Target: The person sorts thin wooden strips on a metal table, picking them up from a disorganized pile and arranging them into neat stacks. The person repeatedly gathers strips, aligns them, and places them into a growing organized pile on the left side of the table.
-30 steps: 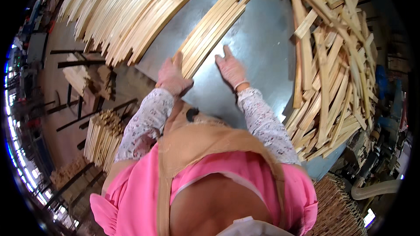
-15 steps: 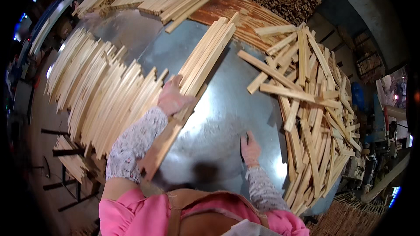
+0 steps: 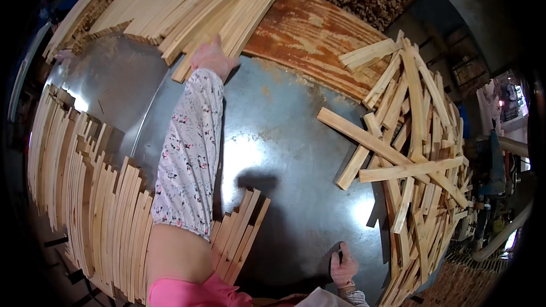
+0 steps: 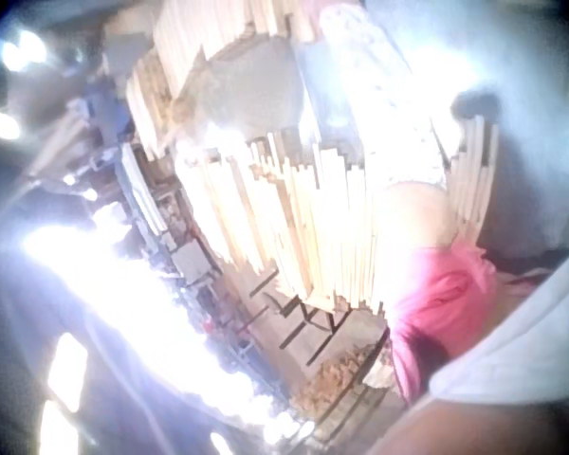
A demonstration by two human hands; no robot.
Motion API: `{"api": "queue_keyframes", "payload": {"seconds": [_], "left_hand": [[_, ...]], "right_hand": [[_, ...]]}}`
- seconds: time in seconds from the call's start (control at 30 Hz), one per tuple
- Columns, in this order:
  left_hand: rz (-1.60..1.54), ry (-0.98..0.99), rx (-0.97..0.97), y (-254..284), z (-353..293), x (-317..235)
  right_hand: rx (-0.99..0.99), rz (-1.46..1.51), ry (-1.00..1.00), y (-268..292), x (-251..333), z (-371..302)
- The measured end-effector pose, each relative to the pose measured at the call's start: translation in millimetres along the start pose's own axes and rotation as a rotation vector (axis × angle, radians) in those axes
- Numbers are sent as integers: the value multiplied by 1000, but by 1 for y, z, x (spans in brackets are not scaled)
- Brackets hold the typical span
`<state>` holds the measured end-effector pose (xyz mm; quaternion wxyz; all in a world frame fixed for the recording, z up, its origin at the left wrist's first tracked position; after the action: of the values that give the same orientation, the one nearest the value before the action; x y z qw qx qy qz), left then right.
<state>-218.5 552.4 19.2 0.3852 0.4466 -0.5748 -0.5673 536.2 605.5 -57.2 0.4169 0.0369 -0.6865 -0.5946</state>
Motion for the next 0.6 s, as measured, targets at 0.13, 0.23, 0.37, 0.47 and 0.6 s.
{"api": "queue_keyframes", "payload": {"seconds": [0.13,0.23,0.37,0.47,0.6], "left_hand": [[-42,-151,-288,2,12,17],[-31,153,-182,-11,13,84],[-82,154,48,-36,29,127],[-175,-99,136,-39,35,109],[-118,46,-27,-35,56,94]], "right_hand": [[17,16,27,-1,0,-4],[25,14,28,-3,1,-2],[16,-26,4,-6,-8,-4],[39,-26,-153,-7,-15,-5],[2,9,-159,-6,-13,-3]]}}
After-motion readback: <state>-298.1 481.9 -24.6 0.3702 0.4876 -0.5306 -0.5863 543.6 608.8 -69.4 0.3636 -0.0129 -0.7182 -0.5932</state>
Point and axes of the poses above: each hand's wrist, its own z-axis towards the middle knuckle, its own y-axis out of the back of the hand, x = y × z, the point moved 6 cm from there along z, towards the middle knuckle, and after that the axes turned 15 degrees about z, right-handed, at the moved point
